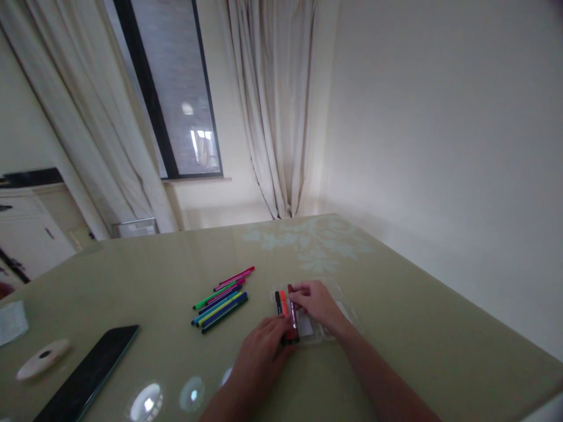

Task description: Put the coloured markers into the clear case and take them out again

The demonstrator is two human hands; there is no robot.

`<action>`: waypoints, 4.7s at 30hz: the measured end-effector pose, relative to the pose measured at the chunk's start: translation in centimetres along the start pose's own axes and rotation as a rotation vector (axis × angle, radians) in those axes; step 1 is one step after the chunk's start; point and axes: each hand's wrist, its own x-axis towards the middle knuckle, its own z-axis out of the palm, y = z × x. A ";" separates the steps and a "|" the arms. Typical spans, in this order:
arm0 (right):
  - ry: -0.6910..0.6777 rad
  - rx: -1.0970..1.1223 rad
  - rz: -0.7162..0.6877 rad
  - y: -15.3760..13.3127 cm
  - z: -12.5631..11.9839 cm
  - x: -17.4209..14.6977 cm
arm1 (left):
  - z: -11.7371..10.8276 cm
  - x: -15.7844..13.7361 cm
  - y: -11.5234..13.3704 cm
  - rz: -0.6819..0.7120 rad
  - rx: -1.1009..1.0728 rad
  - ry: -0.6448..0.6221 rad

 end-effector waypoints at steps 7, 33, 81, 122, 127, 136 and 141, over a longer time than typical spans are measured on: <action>0.073 -0.208 -0.050 -0.4 0.9 -0.7 | 0.3 0.0 0.0 0.041 0.114 0.003; 0.128 -0.317 -0.211 -1.5 1.1 -1.3 | -5.2 -0.3 -5.4 -0.432 0.238 0.228; 0.090 -0.603 -0.179 -0.6 0.5 -1.1 | 1.4 0.0 -0.1 0.171 0.256 0.056; -0.222 0.409 -0.127 -2.0 1.5 -1.8 | -1.3 0.8 0.3 -0.143 -0.329 0.454; -0.140 0.452 -0.074 -2.1 1.4 -1.6 | -1.0 0.5 0.0 -0.109 -0.296 0.386; 0.223 0.380 -0.042 -0.6 -1.9 0.5 | -0.3 -0.5 0.0 0.135 0.213 -0.010; 0.098 0.265 0.025 -0.3 -1.7 0.3 | -1.0 -0.4 0.3 -0.001 0.286 0.075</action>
